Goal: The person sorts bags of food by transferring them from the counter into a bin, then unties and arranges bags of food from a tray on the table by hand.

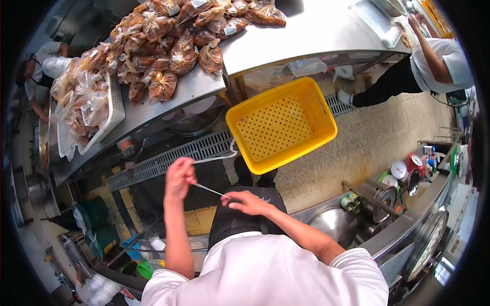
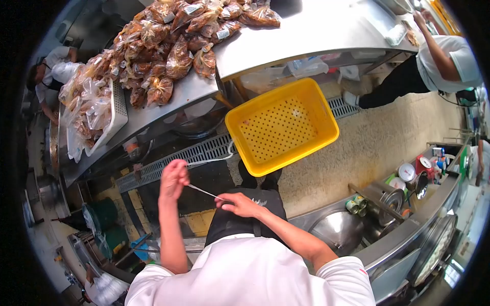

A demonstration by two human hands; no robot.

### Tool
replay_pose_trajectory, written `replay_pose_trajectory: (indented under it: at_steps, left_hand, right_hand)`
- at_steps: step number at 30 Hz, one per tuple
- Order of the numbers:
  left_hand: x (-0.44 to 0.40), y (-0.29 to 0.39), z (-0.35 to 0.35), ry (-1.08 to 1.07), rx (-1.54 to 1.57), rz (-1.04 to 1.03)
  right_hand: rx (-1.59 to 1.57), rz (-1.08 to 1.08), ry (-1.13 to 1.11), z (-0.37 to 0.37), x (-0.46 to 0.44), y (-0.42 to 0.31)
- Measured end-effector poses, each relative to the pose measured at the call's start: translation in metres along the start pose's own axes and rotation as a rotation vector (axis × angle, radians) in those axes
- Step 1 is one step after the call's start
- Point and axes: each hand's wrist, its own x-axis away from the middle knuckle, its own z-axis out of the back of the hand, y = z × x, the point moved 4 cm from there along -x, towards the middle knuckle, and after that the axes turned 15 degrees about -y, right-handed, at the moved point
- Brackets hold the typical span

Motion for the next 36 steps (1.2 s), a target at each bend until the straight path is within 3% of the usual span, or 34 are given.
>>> replay_pose_trajectory:
  at_steps: [1,2,5,6,7,9,11,13,15,16,19,23,25,26,27,29,30,31,33,36]
  left_hand:
    - [-0.001,0.001,0.001,0.003,-0.002,-0.008]
    - [0.011,-0.003,0.042,0.167,-0.091,-0.011]
    - [0.065,-0.020,0.154,0.617,-0.426,0.120]
    - [0.073,-0.031,0.185,0.722,-0.685,0.118]
    - [0.069,-0.045,0.192,0.727,-0.679,0.111]
    - [0.072,-0.046,0.198,0.803,-0.973,0.016]
    - [0.049,-0.054,0.179,0.778,-1.016,-0.037]
    - [0.021,-0.054,0.149,0.604,-1.116,-0.073]
    - [-0.012,-0.061,0.135,0.276,-1.286,0.168]
    - [-0.017,-0.057,0.124,0.153,-1.275,0.453]
    - [-0.031,-0.032,0.120,0.263,-1.256,0.677]
    - [-0.032,0.002,0.139,0.324,-1.247,0.429]
    - [-0.021,0.014,0.151,0.411,-1.277,0.117]
    - [-0.017,0.019,0.162,0.450,-1.236,0.138]
    - [-0.010,0.025,0.175,0.486,-1.197,0.160]
    - [0.002,0.029,0.205,0.421,-1.181,0.237]
    - [0.006,0.028,0.219,0.344,-1.165,0.308]
    - [0.011,0.025,0.230,0.354,-1.169,0.310]
    - [0.022,0.023,0.255,0.437,-1.181,0.529]
    - [0.028,0.025,0.259,0.365,-1.069,0.628]
  right_hand:
    - [0.104,0.111,0.140,0.008,0.006,-0.002]
    - [0.162,0.134,0.186,0.017,0.008,0.002]
    - [0.093,0.061,0.126,0.026,0.027,0.018]
    - [0.158,-0.029,0.101,0.032,0.035,0.019]
    - [0.236,-0.067,0.105,0.039,0.036,0.029]
    - [0.313,-0.136,0.142,0.044,0.044,0.037]
    - [0.234,-0.220,0.170,0.054,0.048,0.033]
    - [0.292,-0.233,0.182,0.059,0.045,0.026]
    - [0.293,-0.277,0.279,0.064,0.034,0.020]
    - [0.307,-0.307,0.292,0.065,0.025,0.009]
    - [0.468,-0.272,0.351,0.067,-0.018,-0.034]
    - [0.675,-0.024,0.626,0.091,-0.105,-0.102]
    - [0.744,0.087,0.775,0.121,-0.157,-0.156]
    - [0.838,-0.011,0.921,0.138,-0.181,-0.178]
    - [0.850,0.085,0.993,0.158,-0.203,-0.206]
    - [0.915,-0.079,1.165,0.204,-0.240,-0.235]
    - [0.875,-0.372,1.187,0.222,-0.255,-0.249]
    - [0.869,-0.363,1.184,0.235,-0.264,-0.255]
    - [0.602,-0.685,1.053,0.259,-0.291,-0.253]
    - [0.695,-0.706,1.030,0.255,-0.300,-0.241]
